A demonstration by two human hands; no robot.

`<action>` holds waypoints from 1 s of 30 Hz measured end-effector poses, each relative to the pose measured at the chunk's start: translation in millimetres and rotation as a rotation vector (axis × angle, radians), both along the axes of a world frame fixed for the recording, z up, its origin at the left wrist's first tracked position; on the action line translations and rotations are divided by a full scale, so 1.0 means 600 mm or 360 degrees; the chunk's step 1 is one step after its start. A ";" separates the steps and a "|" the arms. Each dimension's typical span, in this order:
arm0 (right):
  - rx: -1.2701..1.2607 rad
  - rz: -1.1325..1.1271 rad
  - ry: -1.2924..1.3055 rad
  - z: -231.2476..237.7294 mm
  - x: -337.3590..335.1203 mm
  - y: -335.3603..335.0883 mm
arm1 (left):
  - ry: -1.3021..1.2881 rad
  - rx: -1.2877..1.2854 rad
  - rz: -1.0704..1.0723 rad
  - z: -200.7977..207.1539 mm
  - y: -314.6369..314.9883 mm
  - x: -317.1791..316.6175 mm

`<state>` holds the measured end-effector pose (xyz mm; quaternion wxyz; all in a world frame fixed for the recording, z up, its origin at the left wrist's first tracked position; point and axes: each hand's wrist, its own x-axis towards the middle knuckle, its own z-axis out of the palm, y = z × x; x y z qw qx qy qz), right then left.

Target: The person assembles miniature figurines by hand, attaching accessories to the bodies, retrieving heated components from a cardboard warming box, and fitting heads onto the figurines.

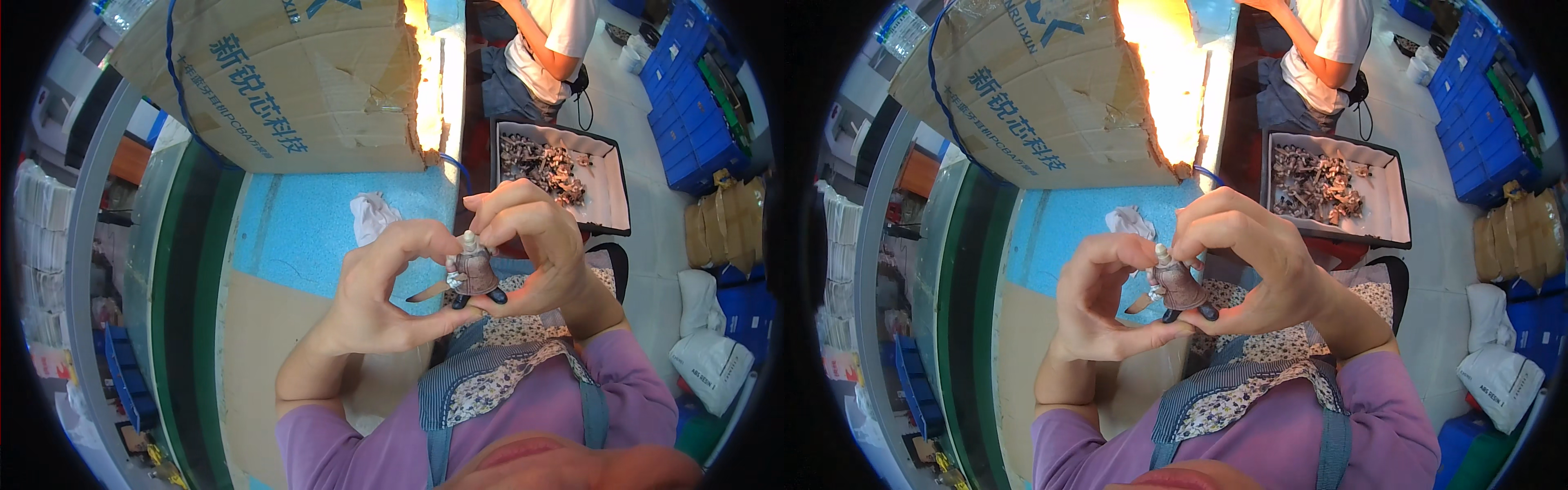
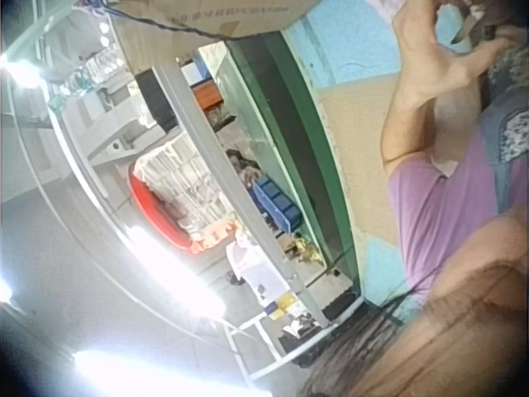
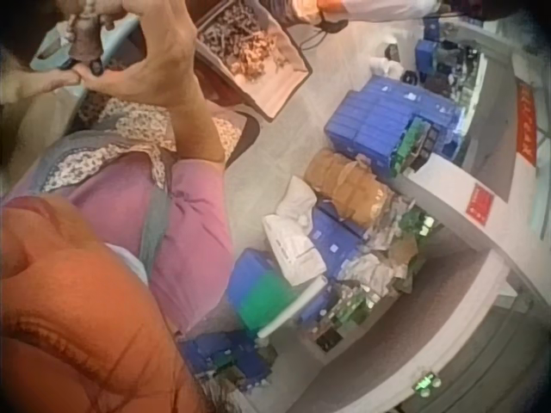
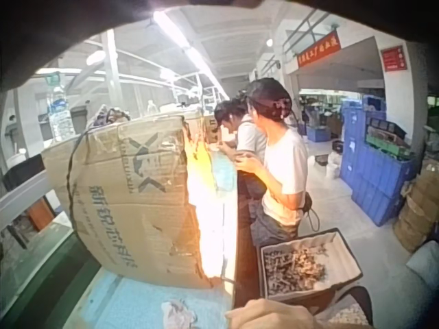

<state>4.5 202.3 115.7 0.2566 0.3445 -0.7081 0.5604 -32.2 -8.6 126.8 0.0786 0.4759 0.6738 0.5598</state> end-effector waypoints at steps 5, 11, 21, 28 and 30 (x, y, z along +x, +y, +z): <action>0.0031 0.0011 0.0119 -0.001 -0.005 0.002 | -0.0129 0.0150 -0.0005 -0.005 0.011 0.008; -0.0026 0.0045 0.0137 -0.007 -0.005 0.003 | -0.0149 0.0206 -0.0008 -0.010 0.012 0.010; -0.0242 0.0093 0.0180 -0.020 -0.015 0.016 | -0.0361 0.0476 -0.0013 -0.004 0.010 0.001; -0.0068 -0.0122 0.0328 -0.018 -0.007 0.021 | -0.0572 0.0548 0.0265 -0.008 0.009 0.006; -0.0109 -0.0083 0.0332 -0.019 -0.007 0.018 | -0.0589 0.0552 0.0292 -0.008 0.009 0.008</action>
